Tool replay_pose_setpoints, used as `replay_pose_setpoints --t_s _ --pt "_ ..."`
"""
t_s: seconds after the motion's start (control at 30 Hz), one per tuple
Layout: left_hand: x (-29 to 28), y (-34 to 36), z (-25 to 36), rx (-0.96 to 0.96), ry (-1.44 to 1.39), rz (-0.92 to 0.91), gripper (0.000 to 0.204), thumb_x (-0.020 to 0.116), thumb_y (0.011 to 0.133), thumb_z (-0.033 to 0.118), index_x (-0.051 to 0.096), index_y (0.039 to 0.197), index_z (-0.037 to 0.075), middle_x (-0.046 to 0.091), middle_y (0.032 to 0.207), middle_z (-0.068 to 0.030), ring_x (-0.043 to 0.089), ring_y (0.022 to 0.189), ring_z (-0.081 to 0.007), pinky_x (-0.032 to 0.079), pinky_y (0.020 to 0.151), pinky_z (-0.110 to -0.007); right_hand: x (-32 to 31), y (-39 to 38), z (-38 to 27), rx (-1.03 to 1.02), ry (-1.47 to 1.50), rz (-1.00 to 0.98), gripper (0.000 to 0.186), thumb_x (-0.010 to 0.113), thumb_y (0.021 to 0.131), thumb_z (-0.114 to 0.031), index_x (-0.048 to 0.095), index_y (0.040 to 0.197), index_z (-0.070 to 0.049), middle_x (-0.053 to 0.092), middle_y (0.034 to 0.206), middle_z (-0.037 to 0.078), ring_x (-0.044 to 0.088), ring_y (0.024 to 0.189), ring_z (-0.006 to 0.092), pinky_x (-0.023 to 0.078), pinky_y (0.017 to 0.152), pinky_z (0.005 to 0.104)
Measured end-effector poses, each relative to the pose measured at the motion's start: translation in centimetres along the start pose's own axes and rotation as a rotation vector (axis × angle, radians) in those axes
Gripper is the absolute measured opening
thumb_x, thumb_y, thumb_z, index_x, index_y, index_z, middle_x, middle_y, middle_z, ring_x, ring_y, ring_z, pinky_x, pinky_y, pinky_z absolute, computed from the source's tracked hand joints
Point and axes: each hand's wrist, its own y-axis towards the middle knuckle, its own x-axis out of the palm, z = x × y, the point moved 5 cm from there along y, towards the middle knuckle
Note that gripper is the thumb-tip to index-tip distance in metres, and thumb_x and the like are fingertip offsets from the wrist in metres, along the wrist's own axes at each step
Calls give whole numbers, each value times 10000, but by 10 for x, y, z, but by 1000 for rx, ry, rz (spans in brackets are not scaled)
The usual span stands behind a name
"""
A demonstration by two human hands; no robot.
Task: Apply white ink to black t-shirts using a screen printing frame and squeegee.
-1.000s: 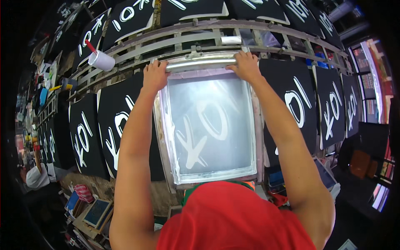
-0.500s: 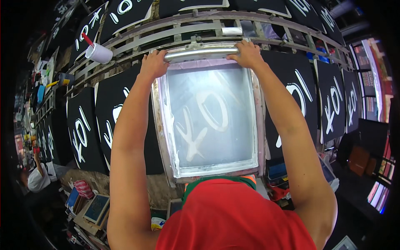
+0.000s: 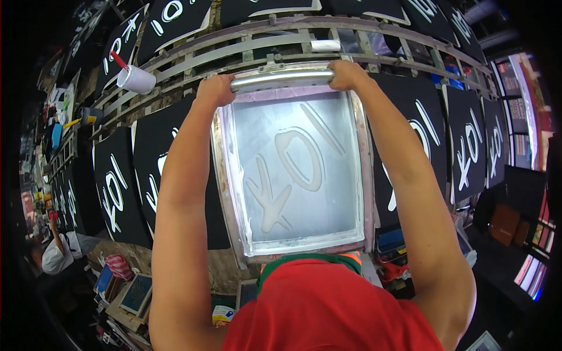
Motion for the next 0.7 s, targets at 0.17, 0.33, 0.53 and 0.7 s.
replay_pose_setpoints --t_s 0.17,0.33,0.53,0.7 --pt "18 -28 19 53 33 -58 454 655 782 209 719 1231 196 742 1139 -147 685 1132 -329 400 1129 -539 30 -32 10 95 7 -79 373 637 679 -188 772 1005 -68 735 1030 231 709 998 395 569 886 469" --pt "35 -161 39 106 -82 31 320 690 752 185 749 1065 156 743 1018 -142 695 1036 -345 380 1115 -588 46 -150 -51 83 52 -72 412 704 643 -217 770 1030 -91 743 1017 188 701 1003 391 537 905 493" --pt "90 -357 90 173 -195 119 420 748 667 112 689 1082 140 656 1044 -80 618 1096 -298 393 1074 -535 114 -357 -117 102 94 -19 239 678 716 -114 708 953 -106 703 963 138 668 1000 336 452 913 481" --pt "117 -465 114 163 -268 256 505 747 643 86 649 1134 149 665 1141 -56 610 1104 -275 423 1013 -492 161 -472 -156 42 103 263 384 714 697 -96 661 1076 -115 657 1210 84 580 1188 309 373 1011 507"
